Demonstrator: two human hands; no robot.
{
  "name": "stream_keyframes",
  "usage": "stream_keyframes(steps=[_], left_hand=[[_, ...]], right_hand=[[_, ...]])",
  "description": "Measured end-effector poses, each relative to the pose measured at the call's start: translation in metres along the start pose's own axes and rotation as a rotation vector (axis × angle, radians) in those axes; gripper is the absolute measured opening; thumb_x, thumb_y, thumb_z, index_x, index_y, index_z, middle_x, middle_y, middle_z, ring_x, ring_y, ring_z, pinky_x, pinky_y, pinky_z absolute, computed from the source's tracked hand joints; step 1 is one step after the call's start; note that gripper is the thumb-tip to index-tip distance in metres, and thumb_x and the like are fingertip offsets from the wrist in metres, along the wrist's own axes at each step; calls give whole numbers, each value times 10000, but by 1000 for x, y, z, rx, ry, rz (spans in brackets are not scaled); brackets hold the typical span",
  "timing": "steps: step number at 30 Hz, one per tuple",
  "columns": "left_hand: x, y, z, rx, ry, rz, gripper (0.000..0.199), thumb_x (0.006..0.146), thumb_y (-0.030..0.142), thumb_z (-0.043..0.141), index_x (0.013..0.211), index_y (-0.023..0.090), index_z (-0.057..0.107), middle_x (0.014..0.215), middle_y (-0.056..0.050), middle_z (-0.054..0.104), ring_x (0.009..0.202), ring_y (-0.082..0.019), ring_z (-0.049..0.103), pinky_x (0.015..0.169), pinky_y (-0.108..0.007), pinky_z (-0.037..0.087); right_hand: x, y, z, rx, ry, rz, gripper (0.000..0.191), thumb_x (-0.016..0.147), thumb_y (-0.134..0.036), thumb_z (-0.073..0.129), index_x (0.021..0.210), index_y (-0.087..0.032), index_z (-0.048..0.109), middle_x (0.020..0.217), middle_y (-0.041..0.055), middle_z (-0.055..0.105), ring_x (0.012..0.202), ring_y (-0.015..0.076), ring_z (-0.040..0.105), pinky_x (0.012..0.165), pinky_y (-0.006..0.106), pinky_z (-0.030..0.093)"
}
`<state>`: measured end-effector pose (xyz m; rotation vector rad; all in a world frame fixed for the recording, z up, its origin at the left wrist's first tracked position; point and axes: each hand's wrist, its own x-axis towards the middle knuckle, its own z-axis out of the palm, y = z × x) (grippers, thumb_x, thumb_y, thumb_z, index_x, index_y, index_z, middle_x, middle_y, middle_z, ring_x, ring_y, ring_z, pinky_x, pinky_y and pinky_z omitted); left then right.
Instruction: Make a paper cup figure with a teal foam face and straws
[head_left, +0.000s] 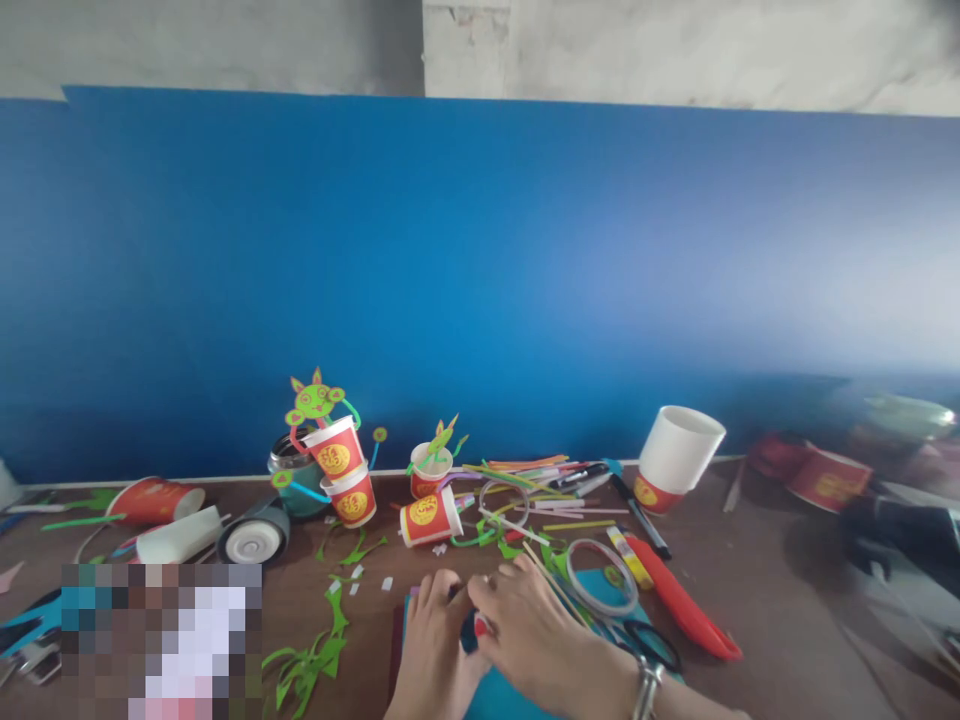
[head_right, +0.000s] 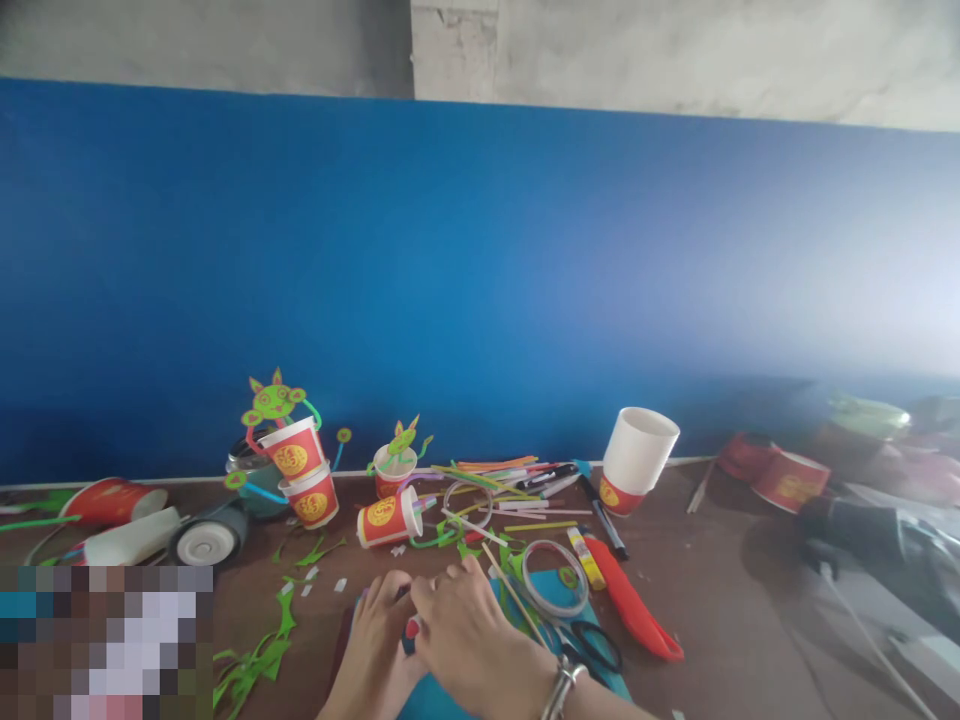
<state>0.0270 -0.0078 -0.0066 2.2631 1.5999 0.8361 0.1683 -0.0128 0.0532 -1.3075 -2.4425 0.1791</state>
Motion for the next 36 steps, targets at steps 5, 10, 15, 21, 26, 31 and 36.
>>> stream_keyframes(steps=[5,10,15,21,26,31,36], left_hand=[[2,3,-4,-24,-38,-17,240,723,247,687,955,299,660,946,-24,575,915,-232,537,834,-356,386],[4,5,-8,-21,-100,-56,343,702,401,716,1032,321,665,965,-36,581,953,-256,531,856,-389,369],[6,7,-12,-38,-152,-68,455,680,379,727,1123,331,635,974,-45,586,953,-262,532,836,-367,374],[5,4,-8,-41,-128,-86,483,676,337,719,1149,319,623,1003,-46,579,991,-260,522,894,-388,350],[5,3,-8,-49,-138,-88,468,699,360,703,1156,305,622,1008,-52,576,1000,-263,527,920,-413,344],[5,4,-10,-54,-137,-98,461,682,364,709,1135,316,636,1037,-53,589,1029,-280,530,939,-436,352],[9,-2,-11,-356,-22,-142,334,741,399,659,1029,231,675,1013,-78,645,999,-275,571,904,-417,423]], right_hand=[[-5,11,-15,120,-120,40,164,839,-147,438,923,-214,562,913,31,622,899,189,561,913,358,371],[0,20,-25,371,-151,118,170,843,-159,408,807,-212,566,839,6,626,835,161,556,788,287,414],[3,36,-17,693,-102,281,144,803,-186,461,774,-201,601,651,-38,564,623,118,499,564,216,364],[-1,46,-12,1158,208,588,188,773,-316,524,767,-163,635,597,-14,589,589,140,535,576,247,402],[-11,33,3,1545,446,786,365,758,-440,590,1004,-177,649,823,46,669,791,192,613,729,311,488],[-21,29,26,1469,564,766,328,786,-466,572,935,-196,682,882,54,667,850,221,619,814,364,505],[-28,34,36,1431,552,761,307,803,-463,551,932,-220,685,920,49,671,856,228,630,829,379,510]])
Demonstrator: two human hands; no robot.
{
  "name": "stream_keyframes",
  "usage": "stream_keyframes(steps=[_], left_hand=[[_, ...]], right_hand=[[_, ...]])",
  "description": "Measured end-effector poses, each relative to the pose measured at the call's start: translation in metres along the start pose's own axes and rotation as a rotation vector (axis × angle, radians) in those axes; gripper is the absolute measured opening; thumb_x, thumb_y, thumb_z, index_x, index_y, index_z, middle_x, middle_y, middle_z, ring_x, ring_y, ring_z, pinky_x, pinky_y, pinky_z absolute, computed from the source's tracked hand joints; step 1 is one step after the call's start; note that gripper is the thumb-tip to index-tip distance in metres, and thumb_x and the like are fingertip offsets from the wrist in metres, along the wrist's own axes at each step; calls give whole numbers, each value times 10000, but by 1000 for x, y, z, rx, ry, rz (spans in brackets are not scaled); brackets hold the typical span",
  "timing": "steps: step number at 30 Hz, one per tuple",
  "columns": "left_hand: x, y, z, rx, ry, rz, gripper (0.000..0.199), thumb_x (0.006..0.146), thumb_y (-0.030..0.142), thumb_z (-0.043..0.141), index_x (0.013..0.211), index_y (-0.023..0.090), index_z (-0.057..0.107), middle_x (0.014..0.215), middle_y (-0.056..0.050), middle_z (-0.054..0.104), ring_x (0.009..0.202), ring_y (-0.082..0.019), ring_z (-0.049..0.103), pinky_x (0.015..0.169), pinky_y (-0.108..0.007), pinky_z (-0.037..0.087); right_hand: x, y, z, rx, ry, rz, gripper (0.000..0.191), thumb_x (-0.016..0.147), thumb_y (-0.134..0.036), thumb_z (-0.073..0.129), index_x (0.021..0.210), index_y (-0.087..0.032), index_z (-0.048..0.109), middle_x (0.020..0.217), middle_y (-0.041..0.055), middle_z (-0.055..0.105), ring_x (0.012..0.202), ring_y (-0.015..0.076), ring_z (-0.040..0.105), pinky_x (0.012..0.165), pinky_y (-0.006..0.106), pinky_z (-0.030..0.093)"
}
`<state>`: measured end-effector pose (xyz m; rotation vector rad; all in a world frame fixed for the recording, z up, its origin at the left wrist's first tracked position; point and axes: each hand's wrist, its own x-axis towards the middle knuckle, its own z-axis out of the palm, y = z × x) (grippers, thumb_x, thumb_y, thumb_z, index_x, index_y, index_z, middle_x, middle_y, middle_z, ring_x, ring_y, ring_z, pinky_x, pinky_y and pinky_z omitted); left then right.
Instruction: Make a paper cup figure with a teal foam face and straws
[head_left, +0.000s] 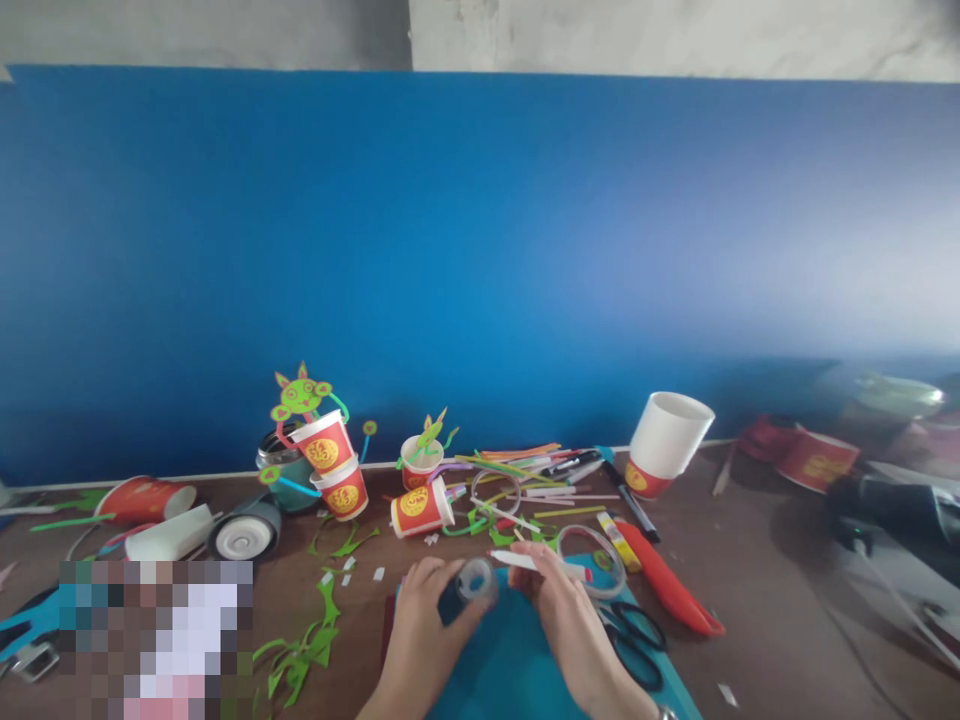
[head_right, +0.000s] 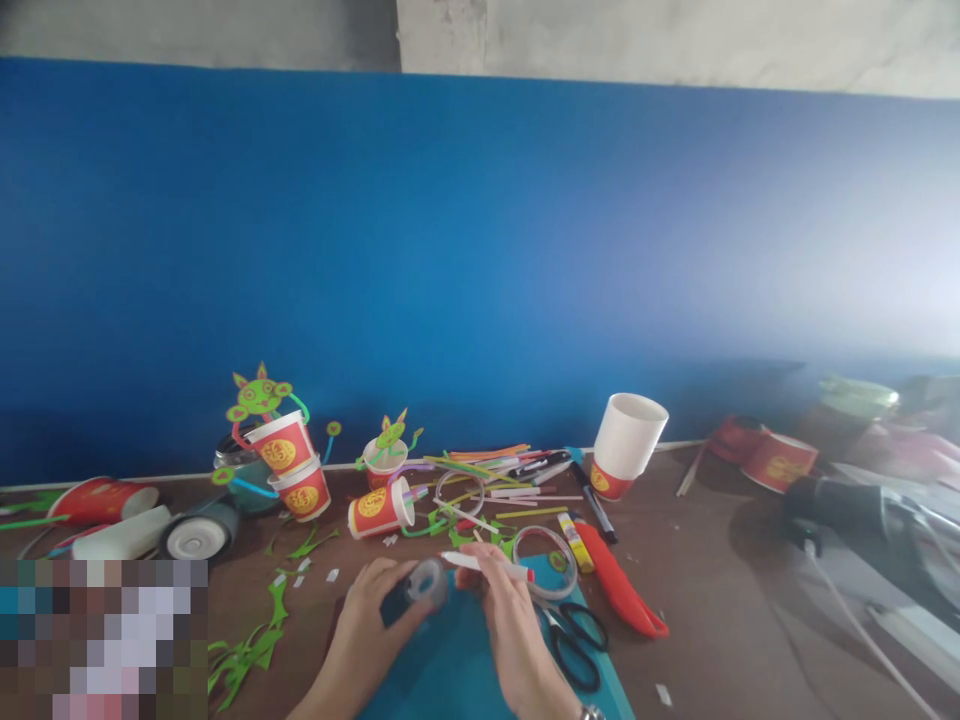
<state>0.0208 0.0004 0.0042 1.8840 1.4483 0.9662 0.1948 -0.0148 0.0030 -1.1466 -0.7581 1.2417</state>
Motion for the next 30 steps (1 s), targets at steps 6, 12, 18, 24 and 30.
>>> stream_keyframes(steps=[6,12,18,24,30], left_hand=[[2,-8,-9,-477,142,-158,471,806,513,570,1104,150,611,1083,-111,671,983,-266,623,837,-358,501],[0,-6,-9,-416,163,-131,448,740,470,653,1040,139,632,989,-104,692,847,-248,642,752,-335,505],[0,-2,-10,-435,162,-173,453,738,488,637,1024,137,619,950,-103,693,801,-235,641,686,-310,512],[1,-4,-10,-386,146,-147,430,738,466,647,1032,154,621,989,-98,677,832,-243,634,724,-319,506],[0,-9,-8,-366,119,-149,438,772,463,617,1085,157,591,1037,-110,656,876,-261,622,763,-352,500]], right_hand=[[0,2,-1,62,15,38,276,782,-456,583,909,-229,677,913,30,678,870,236,637,853,391,503],[-3,3,0,94,67,32,315,753,-480,613,938,-228,653,1007,32,645,895,231,632,856,371,509],[-1,2,-7,-148,218,-4,411,730,-531,616,986,-210,610,1076,65,607,857,219,616,787,330,499],[1,-10,3,-474,-24,-216,220,783,-374,545,675,-183,567,602,-10,540,582,145,481,540,245,391],[2,-3,4,-649,-118,-191,147,781,-254,469,668,-186,535,618,-1,573,589,151,499,552,246,365]])
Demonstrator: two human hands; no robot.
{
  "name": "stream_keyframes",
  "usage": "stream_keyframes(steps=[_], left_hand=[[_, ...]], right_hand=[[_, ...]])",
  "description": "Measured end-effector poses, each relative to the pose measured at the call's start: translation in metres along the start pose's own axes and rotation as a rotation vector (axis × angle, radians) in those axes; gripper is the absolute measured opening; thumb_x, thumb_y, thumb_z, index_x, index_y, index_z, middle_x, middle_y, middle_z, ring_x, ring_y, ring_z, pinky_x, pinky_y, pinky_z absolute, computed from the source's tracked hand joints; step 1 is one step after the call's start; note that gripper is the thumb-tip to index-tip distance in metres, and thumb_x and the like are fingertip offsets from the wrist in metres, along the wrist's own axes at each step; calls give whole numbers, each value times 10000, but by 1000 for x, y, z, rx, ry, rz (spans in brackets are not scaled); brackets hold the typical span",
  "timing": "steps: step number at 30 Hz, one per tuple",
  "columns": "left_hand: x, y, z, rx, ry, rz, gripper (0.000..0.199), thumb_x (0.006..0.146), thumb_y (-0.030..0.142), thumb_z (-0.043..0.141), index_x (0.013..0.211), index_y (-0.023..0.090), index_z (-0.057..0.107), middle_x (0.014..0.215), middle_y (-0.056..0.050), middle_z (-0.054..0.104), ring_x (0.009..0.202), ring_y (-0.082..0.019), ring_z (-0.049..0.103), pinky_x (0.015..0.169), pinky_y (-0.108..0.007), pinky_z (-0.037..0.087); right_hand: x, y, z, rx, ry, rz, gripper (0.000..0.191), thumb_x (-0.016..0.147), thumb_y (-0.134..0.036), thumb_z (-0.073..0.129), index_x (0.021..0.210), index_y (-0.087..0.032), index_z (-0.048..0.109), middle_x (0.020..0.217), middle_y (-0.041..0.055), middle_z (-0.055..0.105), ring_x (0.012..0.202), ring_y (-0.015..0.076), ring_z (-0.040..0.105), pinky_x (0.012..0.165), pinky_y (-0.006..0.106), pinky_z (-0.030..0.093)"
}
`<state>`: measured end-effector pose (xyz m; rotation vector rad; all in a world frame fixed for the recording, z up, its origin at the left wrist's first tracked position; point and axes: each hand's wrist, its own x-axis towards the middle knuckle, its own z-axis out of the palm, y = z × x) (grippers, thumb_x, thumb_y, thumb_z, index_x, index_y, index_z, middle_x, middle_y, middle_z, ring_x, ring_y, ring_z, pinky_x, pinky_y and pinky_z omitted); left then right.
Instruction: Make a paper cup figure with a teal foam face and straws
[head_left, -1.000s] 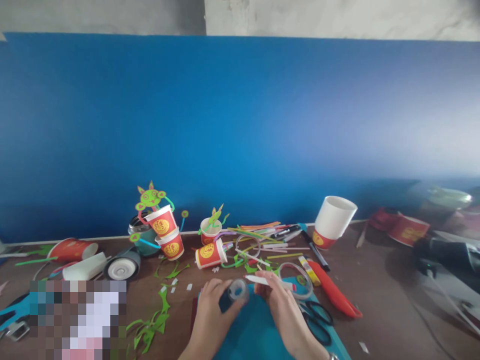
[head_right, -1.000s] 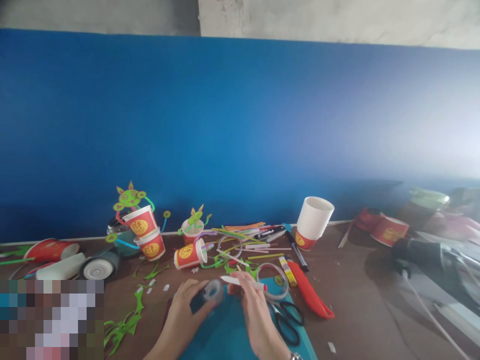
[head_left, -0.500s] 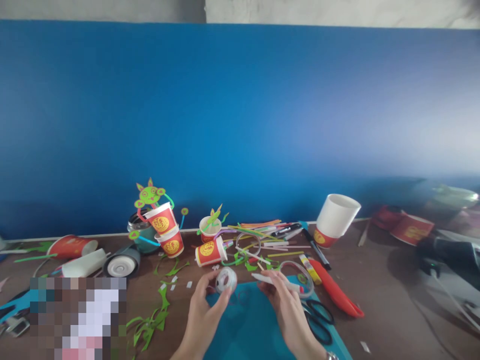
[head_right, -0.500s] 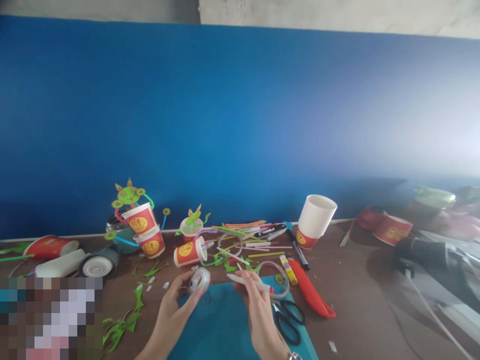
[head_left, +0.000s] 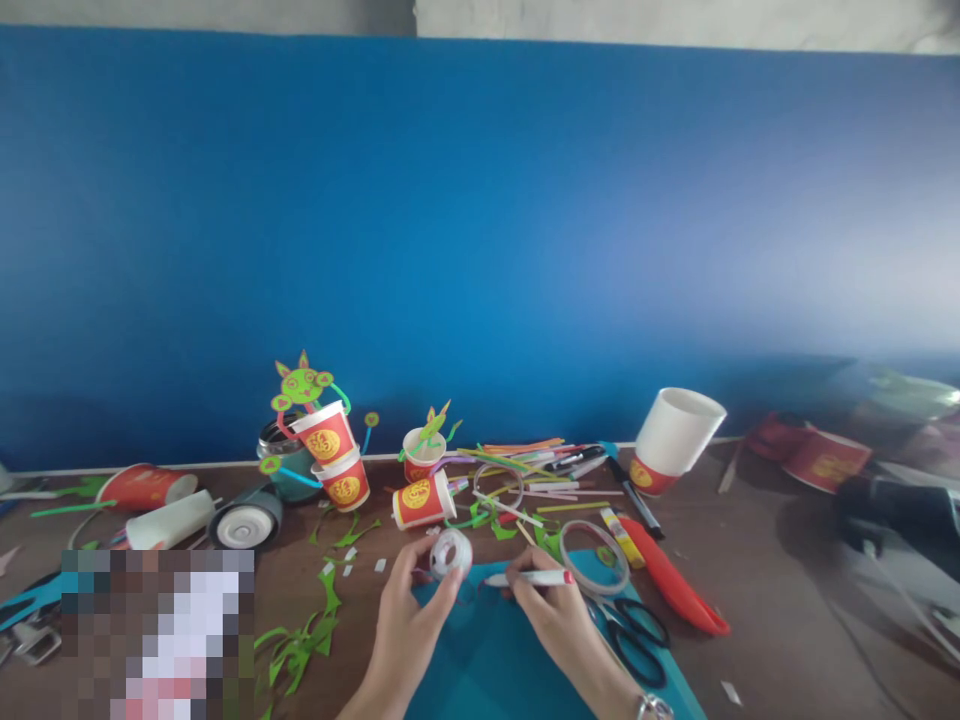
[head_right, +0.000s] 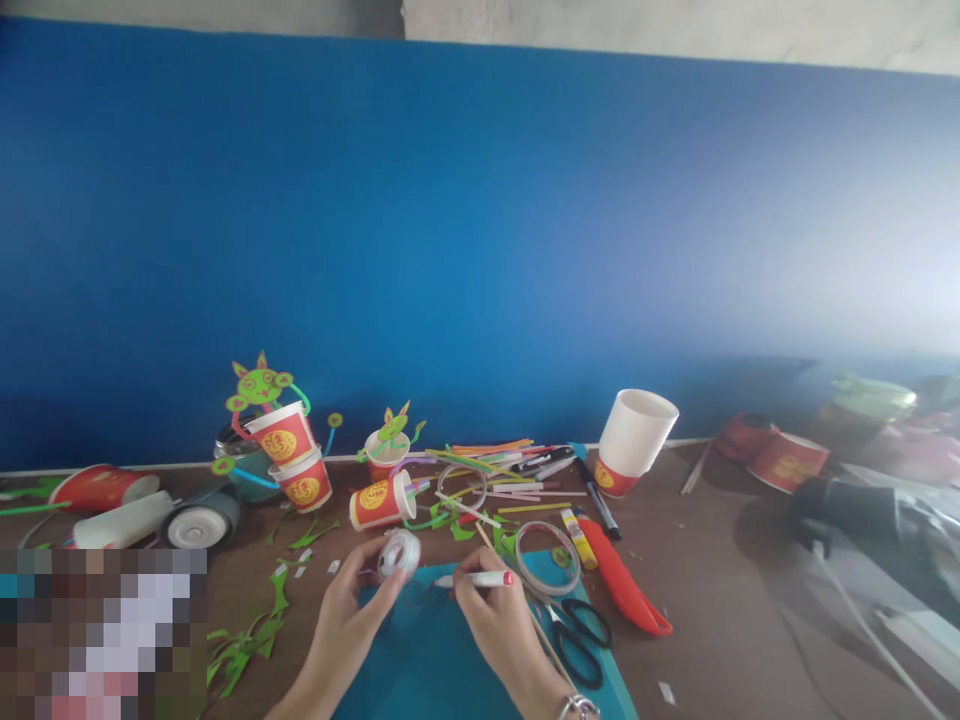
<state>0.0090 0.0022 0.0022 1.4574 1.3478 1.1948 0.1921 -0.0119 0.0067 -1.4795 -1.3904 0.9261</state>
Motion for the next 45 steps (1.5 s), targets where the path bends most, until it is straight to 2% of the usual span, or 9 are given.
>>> stream_keyframes(steps=[7,16,25,31,33,36,40,43,45], left_hand=[[1,-1,0,-13,9,8,437,759,459,631,1067,151,599,999,-102,666,831,-255,630,740,-353,508],[1,-1,1,21,3,24,423,773,458,613,1068,154,594,1002,-99,667,874,-259,628,766,-352,490],[-1,7,1,1,7,-7,436,757,473,622,1058,160,594,991,-103,671,830,-256,639,681,-328,523],[-1,5,-1,20,10,9,414,785,464,590,1064,159,584,958,-100,674,810,-247,644,668,-321,528],[-3,5,-1,73,34,56,381,798,434,579,1066,163,583,953,-98,676,819,-248,646,679,-330,531],[-11,7,0,255,57,291,352,770,339,609,1080,176,575,1007,-105,659,915,-264,629,778,-370,519],[-25,9,6,512,-51,581,449,686,263,658,1114,181,546,1021,-111,644,936,-284,617,795,-405,514],[-34,5,13,658,-82,617,493,645,232,664,1113,168,524,975,-108,646,879,-294,617,744,-414,511],[-39,1,16,749,-82,618,437,633,219,662,1047,167,533,902,-97,649,820,-295,614,698,-412,502]], right_hand=[[-2,-2,0,-99,-16,-17,165,796,-268,461,670,-190,534,652,12,602,650,172,538,615,260,390],[-2,4,2,-108,-6,-26,170,801,-277,488,671,-188,550,633,-1,578,629,163,519,586,251,375],[2,-2,-1,176,174,47,219,756,-359,539,614,-192,547,551,-2,556,534,148,484,486,240,350],[1,0,-4,262,155,111,308,794,-473,523,858,-197,644,661,31,646,531,160,525,426,233,359],[1,3,-5,248,163,100,345,801,-493,524,924,-199,656,732,44,669,548,160,534,447,241,393],[2,7,-6,219,205,84,382,793,-500,552,999,-197,661,846,64,683,641,183,579,518,257,447],[3,7,-6,210,229,60,387,791,-495,566,1006,-190,666,950,81,687,758,209,611,620,277,481],[3,2,-6,212,206,67,399,793,-501,558,1020,-191,663,948,78,689,739,204,609,612,277,483],[3,0,-6,215,191,81,419,792,-514,548,1034,-189,657,937,78,685,703,198,602,588,275,480]])
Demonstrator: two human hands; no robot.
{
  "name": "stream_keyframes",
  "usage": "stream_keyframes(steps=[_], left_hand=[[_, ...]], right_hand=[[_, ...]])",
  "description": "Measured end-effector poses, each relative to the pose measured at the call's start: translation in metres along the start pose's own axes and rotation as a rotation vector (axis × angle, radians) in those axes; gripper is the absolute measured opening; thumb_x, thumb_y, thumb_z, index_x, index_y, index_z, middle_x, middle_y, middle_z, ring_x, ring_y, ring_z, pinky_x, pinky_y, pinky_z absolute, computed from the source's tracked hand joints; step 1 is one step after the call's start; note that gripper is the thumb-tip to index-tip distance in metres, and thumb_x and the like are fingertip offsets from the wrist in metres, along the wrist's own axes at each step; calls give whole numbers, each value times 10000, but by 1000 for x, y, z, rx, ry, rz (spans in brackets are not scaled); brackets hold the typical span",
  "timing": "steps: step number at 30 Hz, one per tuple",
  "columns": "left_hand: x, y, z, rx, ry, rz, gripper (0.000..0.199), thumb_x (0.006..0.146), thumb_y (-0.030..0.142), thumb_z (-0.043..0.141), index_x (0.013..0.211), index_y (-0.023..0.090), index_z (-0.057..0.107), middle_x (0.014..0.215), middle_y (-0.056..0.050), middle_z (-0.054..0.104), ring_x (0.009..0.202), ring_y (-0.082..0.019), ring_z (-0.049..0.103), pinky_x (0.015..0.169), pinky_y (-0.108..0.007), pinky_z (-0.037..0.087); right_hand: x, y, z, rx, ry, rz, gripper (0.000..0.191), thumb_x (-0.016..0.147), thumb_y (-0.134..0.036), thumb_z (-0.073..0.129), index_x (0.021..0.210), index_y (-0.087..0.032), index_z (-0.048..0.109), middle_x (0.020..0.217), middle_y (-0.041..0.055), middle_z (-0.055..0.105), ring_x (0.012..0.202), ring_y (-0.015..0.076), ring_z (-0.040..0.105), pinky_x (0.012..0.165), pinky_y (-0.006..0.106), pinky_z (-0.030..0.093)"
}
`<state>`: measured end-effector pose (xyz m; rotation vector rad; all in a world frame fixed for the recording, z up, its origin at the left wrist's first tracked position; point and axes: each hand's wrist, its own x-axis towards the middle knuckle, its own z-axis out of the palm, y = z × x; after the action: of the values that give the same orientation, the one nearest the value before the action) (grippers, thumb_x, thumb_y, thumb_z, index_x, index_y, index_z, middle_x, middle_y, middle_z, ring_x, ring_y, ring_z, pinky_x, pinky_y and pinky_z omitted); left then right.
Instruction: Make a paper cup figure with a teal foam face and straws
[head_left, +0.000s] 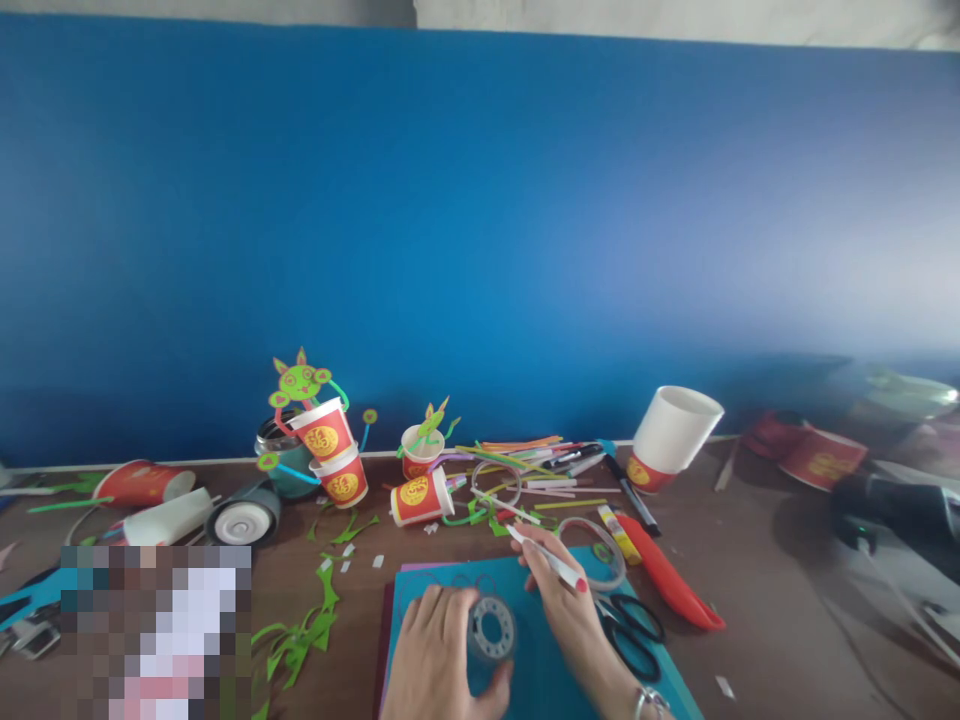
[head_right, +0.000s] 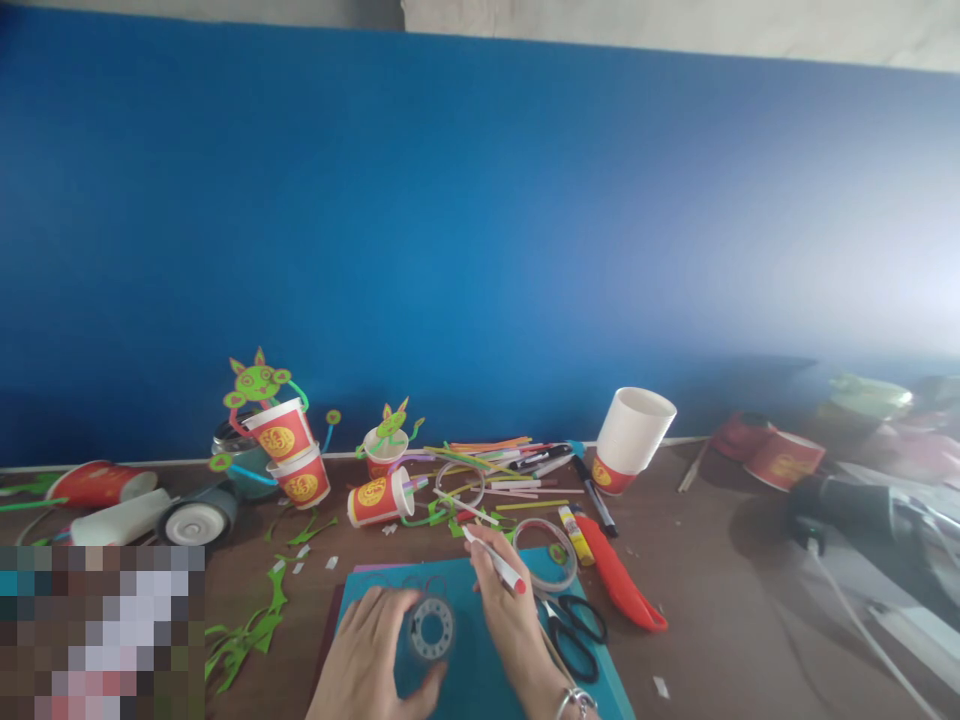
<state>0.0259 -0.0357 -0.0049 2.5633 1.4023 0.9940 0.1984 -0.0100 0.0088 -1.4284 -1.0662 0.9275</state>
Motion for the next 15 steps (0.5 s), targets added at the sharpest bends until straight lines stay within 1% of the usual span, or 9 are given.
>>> stream_keyframes(steps=[2,3,7,9,10,12,13,14,15], left_hand=[[-3,0,3,75,-17,10,367,640,228,663,980,173,536,843,-87,648,772,-292,611,660,-401,492],[-4,-1,3,102,-21,15,362,650,241,665,980,172,531,837,-88,649,761,-289,612,650,-392,489],[-4,-6,1,156,-14,27,538,690,291,663,1158,127,453,915,-126,654,798,-293,621,673,-384,496],[-3,-5,1,130,-38,72,596,701,334,659,1200,115,419,938,-131,653,818,-295,624,690,-384,506],[-3,-4,3,101,-62,122,587,707,367,654,1189,122,426,920,-119,654,799,-286,628,682,-374,513],[-4,2,8,47,-122,251,487,744,408,626,1128,155,465,846,-76,654,725,-249,637,638,-333,523],[-5,5,12,34,-147,328,368,783,379,597,1073,180,490,778,-42,646,650,-217,633,580,-294,518],[-7,8,16,60,-157,357,235,827,295,556,1035,196,506,745,-24,637,618,-198,634,547,-266,510],[-9,12,21,80,-156,354,158,854,209,513,1012,205,516,731,-16,629,579,-175,632,501,-232,494]], right_hand=[[0,-1,0,0,-9,11,436,792,-526,541,1040,-185,652,922,78,678,666,190,588,562,273,472],[0,-1,0,3,-16,13,441,792,-528,541,1046,-184,648,908,77,674,659,188,583,553,272,466],[-1,0,1,9,-18,4,427,792,-517,551,1043,-183,643,822,58,665,642,179,559,548,267,452],[0,-1,0,10,-14,2,399,790,-512,557,993,-182,651,819,56,667,654,178,562,562,266,453],[1,-2,-1,14,-13,5,394,785,-521,556,950,-177,657,808,59,668,662,182,568,565,268,454],[6,-3,-4,30,-11,18,409,768,-548,552,865,-166,661,764,65,666,679,198,584,573,275,460],[9,-5,-6,41,-9,26,418,759,-559,552,845,-164,659,743,66,664,690,205,593,587,281,467],[12,-7,-8,53,0,30,425,749,-565,556,847,-164,658,733,64,663,704,211,602,611,287,476],[15,-9,-11,65,8,31,428,742,-564,564,869,-166,656,745,64,667,726,215,612,645,294,484]])
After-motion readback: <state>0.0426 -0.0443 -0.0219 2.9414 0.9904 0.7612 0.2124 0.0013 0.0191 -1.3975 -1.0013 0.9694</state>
